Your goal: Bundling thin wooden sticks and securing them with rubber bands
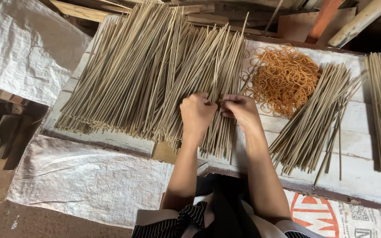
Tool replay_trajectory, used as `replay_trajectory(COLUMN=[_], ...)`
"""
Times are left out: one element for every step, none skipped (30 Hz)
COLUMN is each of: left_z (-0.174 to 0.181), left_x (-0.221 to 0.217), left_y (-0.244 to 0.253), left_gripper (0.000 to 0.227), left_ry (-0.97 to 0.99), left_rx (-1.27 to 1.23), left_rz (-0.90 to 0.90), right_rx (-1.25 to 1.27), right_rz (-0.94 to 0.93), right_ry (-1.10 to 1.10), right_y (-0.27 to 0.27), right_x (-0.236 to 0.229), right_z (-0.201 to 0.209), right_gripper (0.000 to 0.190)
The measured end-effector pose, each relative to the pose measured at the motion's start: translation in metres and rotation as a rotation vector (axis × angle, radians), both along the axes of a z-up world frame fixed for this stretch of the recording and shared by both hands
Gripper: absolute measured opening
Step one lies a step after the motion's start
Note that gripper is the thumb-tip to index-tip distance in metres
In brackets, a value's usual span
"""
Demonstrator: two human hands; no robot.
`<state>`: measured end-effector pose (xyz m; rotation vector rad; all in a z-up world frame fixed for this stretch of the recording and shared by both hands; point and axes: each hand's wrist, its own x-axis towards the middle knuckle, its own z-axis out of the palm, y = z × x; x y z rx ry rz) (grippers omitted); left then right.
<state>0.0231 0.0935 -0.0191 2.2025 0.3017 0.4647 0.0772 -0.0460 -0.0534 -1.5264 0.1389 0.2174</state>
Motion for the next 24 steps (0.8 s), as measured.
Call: replay_trajectory(left_z=[0.01,0.02,0.031,0.038,0.045,0.052,0.045,0.038,0.032,0.052,0.071,0.089,0.087,0.086,0.085,0.078,0.071,0.064,0.048,0.031,0.015,-0.002,-0.018,-0.033], left_x=[-0.004,-0.008,-0.011,-0.013,-0.016,-0.02,-0.017,-0.015,-0.011,-0.021,-0.033,-0.044,-0.042,-0.04,-0.039,-0.037,-0.035,-0.032,-0.021,-0.011,-0.002,0.005,0.014,0.022], left_y=[0.002,0.004,0.006,0.005,0.004,0.004,0.002,0.0,-0.002,-0.008,-0.016,-0.024,-0.034,-0.044,-0.054,-0.072,-0.09,-0.109,-0.129,-0.151,-0.172,-0.195,-0.216,-0.236], left_gripper=[0.026,0.027,0.029,0.029,0.028,0.028,0.028,0.027,0.027,0.027,0.024,0.021,0.021,0.028,0.034,0.034,0.037,0.04,0.04,0.044,0.049,0.049,0.048,0.048], left_ry=[0.003,0.024,0.04,0.039,0.071,0.103,0.102,0.087,0.067,0.06,0.057,0.052,0.053,0.02,-0.012,-0.009,0.008,0.026,0.03,0.043,0.057,0.062,0.071,0.08], left_rx=[-0.002,-0.13,-0.257,-0.258,-0.295,-0.332,-0.332,-0.338,-0.345,-0.345,-0.299,-0.252,-0.253,-0.212,-0.17,-0.17,-0.182,-0.194,-0.197,-0.194,-0.191,-0.195,-0.209,-0.223], left_rz=[-0.002,-0.049,-0.096,-0.098,-0.124,-0.15,-0.149,-0.176,-0.2,-0.198,-0.246,-0.294,-0.298,-0.37,-0.44,-0.443,-0.519,-0.595,-0.611,-0.657,-0.706,-0.725,-0.728,-0.73], right_rx=[-0.002,0.059,0.12,0.119,0.141,0.163,0.163,0.158,0.152,0.151,0.154,0.156,0.155,0.165,0.175,0.175,0.106,0.036,0.032,-0.035,-0.102,-0.107,-0.225,-0.342], right_rz=[-0.002,0.04,0.083,0.081,0.091,0.101,0.102,0.095,0.091,0.095,0.053,0.011,0.007,-0.056,-0.119,-0.122,-0.141,-0.161,-0.176,-0.251,-0.327,-0.345,-0.363,-0.379], right_ry=[0.003,-0.012,-0.032,-0.034,-0.04,-0.046,-0.048,-0.062,-0.082,-0.087,-0.081,-0.076,-0.075,-0.088,-0.099,-0.096,-0.16,-0.224,-0.221,-0.235,-0.247,-0.243,-0.225,-0.205], right_y=[-0.002,-0.004,-0.005,-0.005,-0.004,-0.004,-0.006,-0.008,-0.009,-0.013,-0.018,-0.023,-0.033,-0.043,-0.052,-0.077,-0.101,-0.127,-0.151,-0.175,-0.2,-0.206,-0.21,-0.213], right_x=[-0.003,-0.006,-0.007,-0.011,-0.016,-0.021,-0.028,-0.034,-0.038,-0.043,-0.05,-0.057,-0.063,-0.069,-0.077,-0.077,-0.077,-0.077,-0.073,-0.069,-0.067,-0.073,-0.076,-0.08], right_z=[0.002,0.004,0.007,0.013,0.018,0.023,0.027,0.03,0.036,0.043,0.05,0.056,0.064,0.071,0.078,0.064,0.051,0.037,0.023,0.009,-0.006,0.004,0.014,0.025], right_gripper=[0.032,0.029,0.026,0.026,0.027,0.028,0.028,0.031,0.034,0.034,0.035,0.037,0.037,0.038,0.039,0.039,0.044,0.048,0.048,0.04,0.034,0.034,0.029,0.024])
